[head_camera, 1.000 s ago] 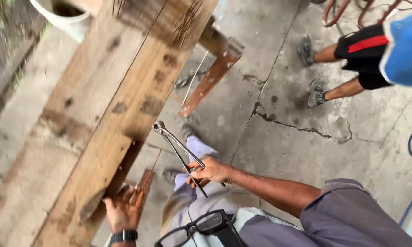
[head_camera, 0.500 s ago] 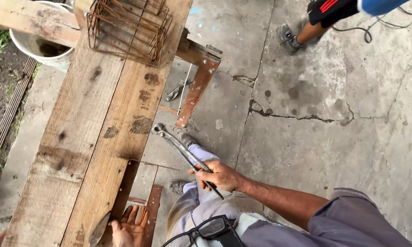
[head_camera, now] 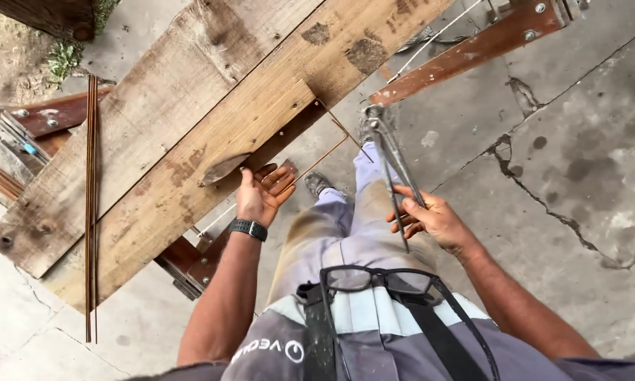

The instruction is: The person bends thin metal rods into rectangular shapes using a pair of metal bending pliers. They repeatedly pick up rods from a pile on a wooden workbench, position them against a wooden guide, and use the pliers to bend the metal into a specific form.

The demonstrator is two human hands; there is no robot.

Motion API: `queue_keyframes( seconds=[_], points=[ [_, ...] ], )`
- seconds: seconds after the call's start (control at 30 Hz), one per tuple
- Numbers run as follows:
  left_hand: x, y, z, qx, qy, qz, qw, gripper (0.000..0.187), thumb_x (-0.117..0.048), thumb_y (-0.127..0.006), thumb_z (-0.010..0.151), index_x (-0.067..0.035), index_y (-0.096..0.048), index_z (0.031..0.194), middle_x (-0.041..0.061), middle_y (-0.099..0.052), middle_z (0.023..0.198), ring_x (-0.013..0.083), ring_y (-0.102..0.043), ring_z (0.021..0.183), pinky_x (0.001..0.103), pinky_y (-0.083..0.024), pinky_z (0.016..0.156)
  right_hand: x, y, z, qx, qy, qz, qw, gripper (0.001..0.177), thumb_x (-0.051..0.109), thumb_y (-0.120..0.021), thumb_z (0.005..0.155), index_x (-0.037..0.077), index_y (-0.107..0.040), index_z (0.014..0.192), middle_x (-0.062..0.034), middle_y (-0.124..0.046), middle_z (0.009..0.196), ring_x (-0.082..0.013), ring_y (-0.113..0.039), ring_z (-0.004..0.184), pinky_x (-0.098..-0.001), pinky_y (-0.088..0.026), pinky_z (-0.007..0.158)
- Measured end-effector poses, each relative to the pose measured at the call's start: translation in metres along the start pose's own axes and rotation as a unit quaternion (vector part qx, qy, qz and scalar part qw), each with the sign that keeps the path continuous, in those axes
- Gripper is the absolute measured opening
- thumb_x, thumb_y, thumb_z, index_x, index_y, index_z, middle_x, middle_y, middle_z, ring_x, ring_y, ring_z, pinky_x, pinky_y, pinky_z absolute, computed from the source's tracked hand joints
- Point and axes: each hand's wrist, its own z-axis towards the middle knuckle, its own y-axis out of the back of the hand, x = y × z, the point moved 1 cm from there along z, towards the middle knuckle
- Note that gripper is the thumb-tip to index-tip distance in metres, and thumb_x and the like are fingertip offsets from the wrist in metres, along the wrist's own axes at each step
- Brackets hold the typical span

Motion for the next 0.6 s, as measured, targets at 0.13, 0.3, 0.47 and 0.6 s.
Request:
queue_keyframes(
  seconds=[0.13,0.3,0.47,0.6],
  points=[
    [0.002,-0.004,-0.003,-0.008,0.011,0.004,1.000,0.077,-0.070,-0.022,0.099,-0.007,-0.059,0.121,0.017,-0.072,0.112,0.0404,-0.071,0.106,0.057,-0.060,0.087,0.010,-0.014,0.008,0.090,-0.052,0.055,0.993,0.048,0.024,-0.049,0.102,0.006,-0.047,0.147,-0.0283,-0.074,0.098,-0.0337,-0.077,0.080,-0.0318,-0.063,0.057],
    [0.001,-0.005,-0.007,-0.008,0.001,0.012,1.000,0.077,-0.070,-0.020,0.099,-0.008,-0.060,0.121,0.016,-0.073,0.111,0.0378,-0.072,0.104,0.054,-0.062,0.084,0.002,-0.024,0.037,0.172,-0.082,0.094,0.977,0.049,0.028,-0.048,0.102,0.010,-0.047,0.147,-0.0291,-0.073,0.103,-0.0350,-0.077,0.084,-0.0328,-0.064,0.060],
    [0.003,-0.004,-0.003,-0.001,-0.002,0.012,1.000,0.076,-0.069,-0.020,0.099,-0.008,-0.061,0.121,0.016,-0.074,0.109,0.0365,-0.073,0.103,0.052,-0.062,0.085,0.002,-0.031,0.055,0.217,-0.080,0.125,0.965,0.048,0.030,-0.048,0.103,0.013,-0.047,0.147,-0.0271,-0.074,0.104,-0.0364,-0.077,0.088,-0.0353,-0.065,0.064],
    [0.001,-0.003,-0.004,-0.001,-0.003,0.012,1.000,0.076,-0.069,-0.021,0.099,-0.008,-0.062,0.120,0.017,-0.074,0.109,0.0369,-0.073,0.102,0.052,-0.063,0.084,-0.001,-0.033,0.068,0.225,-0.087,0.146,0.960,0.047,0.030,-0.048,0.102,0.015,-0.048,0.147,-0.0275,-0.073,0.105,-0.0376,-0.076,0.090,-0.0368,-0.065,0.066]
  ],
)
